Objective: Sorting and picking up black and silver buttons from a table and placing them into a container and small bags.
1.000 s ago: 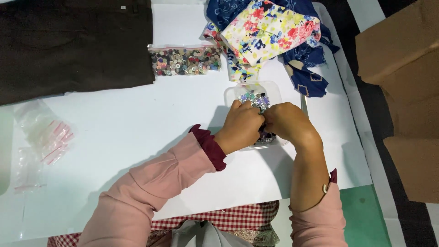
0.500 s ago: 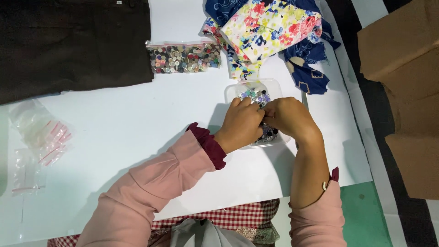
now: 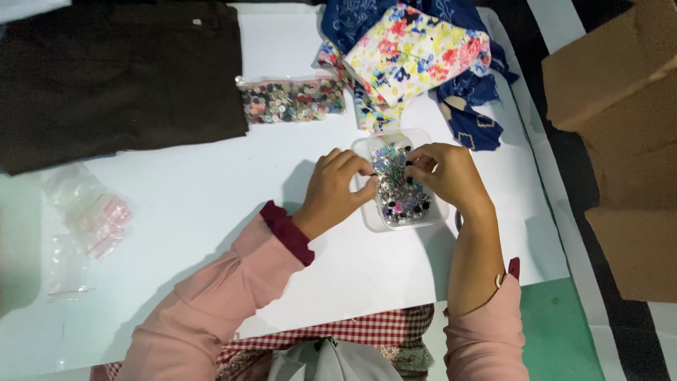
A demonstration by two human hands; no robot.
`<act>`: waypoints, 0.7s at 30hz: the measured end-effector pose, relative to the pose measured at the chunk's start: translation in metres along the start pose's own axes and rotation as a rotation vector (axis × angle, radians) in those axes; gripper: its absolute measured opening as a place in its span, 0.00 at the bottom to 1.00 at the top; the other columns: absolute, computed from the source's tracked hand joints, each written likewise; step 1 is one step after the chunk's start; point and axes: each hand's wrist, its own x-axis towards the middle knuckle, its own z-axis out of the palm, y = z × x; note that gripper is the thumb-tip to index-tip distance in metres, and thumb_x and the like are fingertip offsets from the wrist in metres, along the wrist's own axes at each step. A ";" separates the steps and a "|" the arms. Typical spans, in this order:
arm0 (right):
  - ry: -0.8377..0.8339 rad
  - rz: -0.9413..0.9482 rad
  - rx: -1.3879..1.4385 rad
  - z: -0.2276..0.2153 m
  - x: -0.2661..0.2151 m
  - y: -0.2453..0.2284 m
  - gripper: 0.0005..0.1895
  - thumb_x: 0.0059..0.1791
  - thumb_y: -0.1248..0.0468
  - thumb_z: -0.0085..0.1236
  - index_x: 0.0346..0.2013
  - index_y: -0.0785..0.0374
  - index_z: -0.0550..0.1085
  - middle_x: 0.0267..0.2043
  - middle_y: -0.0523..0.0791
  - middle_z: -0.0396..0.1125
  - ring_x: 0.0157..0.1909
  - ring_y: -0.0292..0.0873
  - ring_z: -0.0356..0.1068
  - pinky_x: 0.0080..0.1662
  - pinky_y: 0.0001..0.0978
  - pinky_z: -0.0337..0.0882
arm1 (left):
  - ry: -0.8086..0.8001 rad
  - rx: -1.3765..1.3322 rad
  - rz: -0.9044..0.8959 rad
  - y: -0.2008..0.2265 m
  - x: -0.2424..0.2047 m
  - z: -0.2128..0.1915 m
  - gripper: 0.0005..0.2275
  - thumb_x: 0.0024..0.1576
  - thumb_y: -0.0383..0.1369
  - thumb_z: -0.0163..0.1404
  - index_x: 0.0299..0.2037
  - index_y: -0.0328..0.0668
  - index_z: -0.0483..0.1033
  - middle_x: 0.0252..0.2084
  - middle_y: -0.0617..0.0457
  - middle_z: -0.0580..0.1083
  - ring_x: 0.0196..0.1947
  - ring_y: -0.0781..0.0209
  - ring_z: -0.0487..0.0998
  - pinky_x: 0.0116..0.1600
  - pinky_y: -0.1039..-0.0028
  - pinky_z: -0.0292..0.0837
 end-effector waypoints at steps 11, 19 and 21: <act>0.145 -0.268 0.291 0.105 0.004 -0.093 0.10 0.45 0.63 0.68 0.42 0.53 0.82 0.29 0.44 0.75 0.31 0.43 0.75 0.38 0.32 0.74 | -0.107 0.110 -0.267 -0.051 -0.045 -0.094 0.03 0.55 0.31 0.59 0.35 0.49 0.78 0.28 0.59 0.74 0.32 0.58 0.76 0.42 0.70 0.71; 0.042 -0.312 0.034 0.166 0.027 -0.120 0.09 0.45 0.69 0.66 0.40 0.62 0.81 0.29 0.46 0.73 0.30 0.42 0.76 0.33 0.26 0.77 | -0.162 0.326 -0.371 -0.060 -0.057 -0.132 0.01 0.55 0.34 0.59 0.34 0.52 0.80 0.29 0.61 0.73 0.38 0.60 0.74 0.43 0.68 0.71; 0.069 -0.316 0.034 0.170 0.027 -0.122 0.09 0.46 0.69 0.66 0.40 0.62 0.80 0.30 0.46 0.73 0.31 0.42 0.76 0.33 0.26 0.78 | -0.177 0.398 -0.356 -0.059 -0.060 -0.132 0.02 0.55 0.35 0.59 0.33 0.51 0.80 0.30 0.61 0.73 0.40 0.60 0.73 0.45 0.66 0.71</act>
